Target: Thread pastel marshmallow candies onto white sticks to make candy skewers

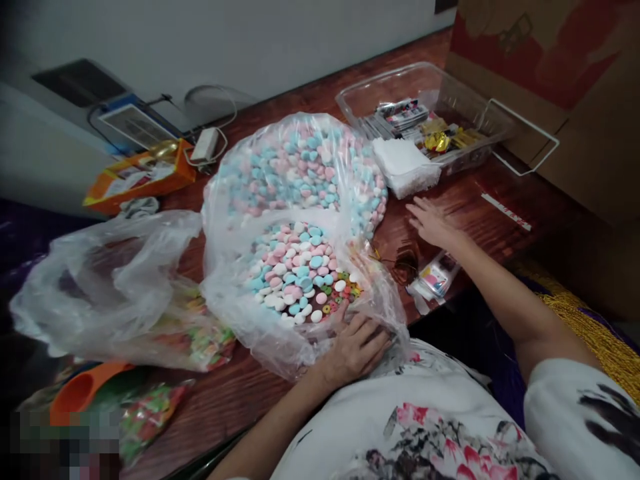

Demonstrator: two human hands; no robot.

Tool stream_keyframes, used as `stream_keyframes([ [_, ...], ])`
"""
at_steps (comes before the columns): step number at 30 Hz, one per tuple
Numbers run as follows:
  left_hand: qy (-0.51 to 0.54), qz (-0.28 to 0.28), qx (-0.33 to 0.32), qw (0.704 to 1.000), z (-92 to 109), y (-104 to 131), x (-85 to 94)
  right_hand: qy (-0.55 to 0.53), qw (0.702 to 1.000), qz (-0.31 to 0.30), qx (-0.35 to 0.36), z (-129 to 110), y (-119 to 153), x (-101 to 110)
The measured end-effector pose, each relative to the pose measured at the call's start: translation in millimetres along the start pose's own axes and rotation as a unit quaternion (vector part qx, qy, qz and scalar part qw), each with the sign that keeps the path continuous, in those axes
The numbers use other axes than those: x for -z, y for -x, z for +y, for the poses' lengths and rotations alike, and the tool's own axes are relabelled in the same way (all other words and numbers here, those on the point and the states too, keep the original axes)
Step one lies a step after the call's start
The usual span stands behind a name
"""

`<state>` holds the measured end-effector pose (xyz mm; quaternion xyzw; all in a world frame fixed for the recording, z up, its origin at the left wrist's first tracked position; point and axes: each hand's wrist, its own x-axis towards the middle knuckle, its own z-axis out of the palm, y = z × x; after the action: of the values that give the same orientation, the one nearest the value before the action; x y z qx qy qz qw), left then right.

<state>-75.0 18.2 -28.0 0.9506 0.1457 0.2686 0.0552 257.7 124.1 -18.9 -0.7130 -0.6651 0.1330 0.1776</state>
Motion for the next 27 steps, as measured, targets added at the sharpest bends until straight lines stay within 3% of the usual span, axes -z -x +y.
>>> stream_keyframes([
  [3, 0.003, 0.021, -0.017, 1.0, -0.6, -11.8, 6.8, -0.004, 0.998, -0.038, 0.044, -19.3, -4.6, -6.4],
  [7, -0.001, 0.045, -0.019, 0.999, -4.3, -16.7, 15.9, -0.008, 0.994, -0.032, 0.102, -36.0, 52.2, 20.1],
  [9, -0.001, 0.048, -0.011, 0.999, -6.1, -15.8, 18.6, 0.02, 0.998, 0.034, 0.042, -22.1, 94.8, 38.8],
  [10, -0.002, 0.046, -0.006, 0.999, -6.6, -15.9, 18.9, 0.067, 0.993, 0.086, -0.05, -11.6, 114.7, 45.1],
  [11, -0.003, 0.042, -0.003, 0.999, -6.9, -16.8, 18.2, 0.101, 0.982, 0.095, -0.13, -1.1, 131.8, 48.1],
  [12, -0.003, 0.038, -0.001, 0.999, -6.9, -18.6, 16.7, 0.118, 0.975, 0.064, -0.176, 7.9, 145.1, 47.8],
  [14, -0.005, 0.023, -0.004, 1.0, -6.1, -24.5, 11.3, 0.129, 0.973, 0.001, -0.192, 16.6, 158.4, 39.1],
  [19, -0.006, -0.016, -0.016, 1.0, -0.8, -37.4, -4.8, 0.104, 0.984, -0.028, -0.143, -11.3, 133.9, 9.4],
  [27, 0.028, -0.017, -0.025, 0.999, 1.7, -24.8, -25.7, 0.047, 0.994, -0.083, -0.047, -62.6, 94.6, -11.1],
])
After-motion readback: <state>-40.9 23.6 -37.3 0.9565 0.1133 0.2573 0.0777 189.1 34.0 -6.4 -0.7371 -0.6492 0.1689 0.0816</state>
